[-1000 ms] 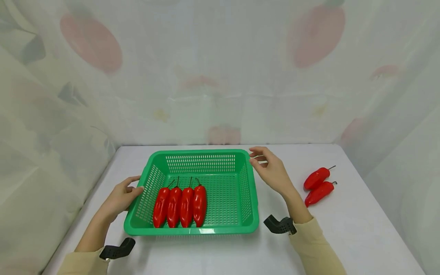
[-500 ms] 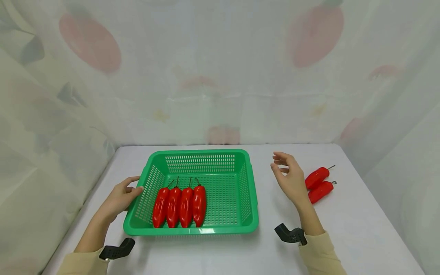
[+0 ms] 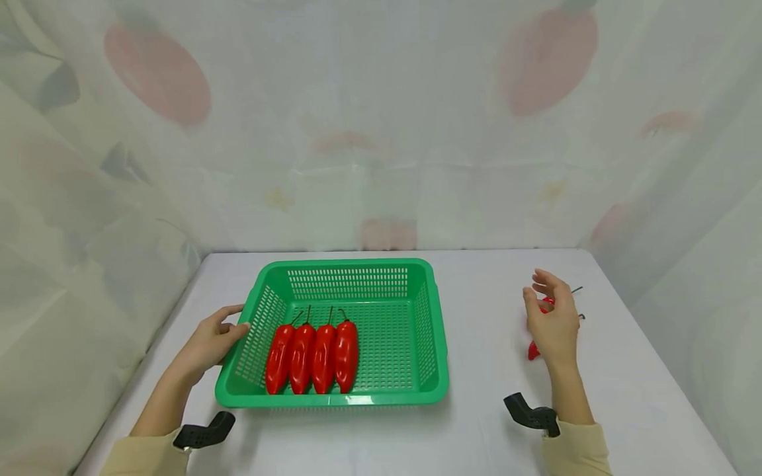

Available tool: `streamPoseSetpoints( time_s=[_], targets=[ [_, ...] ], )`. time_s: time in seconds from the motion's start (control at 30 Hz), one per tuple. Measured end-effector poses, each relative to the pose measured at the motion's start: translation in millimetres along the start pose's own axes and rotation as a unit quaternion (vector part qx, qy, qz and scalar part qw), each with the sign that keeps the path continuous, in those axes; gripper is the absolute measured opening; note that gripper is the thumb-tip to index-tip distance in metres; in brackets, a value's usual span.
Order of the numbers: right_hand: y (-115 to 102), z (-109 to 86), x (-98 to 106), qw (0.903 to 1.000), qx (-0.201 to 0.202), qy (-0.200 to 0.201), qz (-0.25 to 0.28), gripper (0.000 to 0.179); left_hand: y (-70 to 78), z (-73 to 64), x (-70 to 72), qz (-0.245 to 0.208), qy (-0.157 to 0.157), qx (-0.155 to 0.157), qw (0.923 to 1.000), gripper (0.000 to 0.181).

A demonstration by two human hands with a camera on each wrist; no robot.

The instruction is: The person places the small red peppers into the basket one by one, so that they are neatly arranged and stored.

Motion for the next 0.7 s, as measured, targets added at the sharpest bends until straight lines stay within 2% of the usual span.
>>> streamPoseSetpoints(
  time_s=[0.17,0.37,0.57,0.7],
  targets=[
    [22.4,1.6,22.1,0.9952,-0.074,0.05,-0.039,0.039,1.4,1.6,-1.0,0.0,-0.003,0.0,1.0,0.062],
    [64.3,-0.3,38.6,0.98,-0.169,0.091,-0.053,0.043,0.4,-1.3,1.1,0.003,-0.002,0.001,1.0,0.061],
    [102.5,-5.4,48.6,0.9545,-0.268,0.093,-0.093,0.051,0.6,-0.5,0.1,-0.002,-0.001,-0.004,1.0,0.06],
    [106.0,-10.6,49.6,0.9469,-0.296,0.084,-0.093,0.055,1.2,-0.2,0.7,0.001,0.001,-0.005,1.0,0.06]
  ],
)
Point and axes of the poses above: each hand's wrist, its own z-axis towards the middle knuckle, its own x-axis out of the back of the hand, y = z × x, the point moved 7 cm from there along z, towards the middle knuckle, and after that the axes turned 3 degrees about y, right-handed, at the moved point
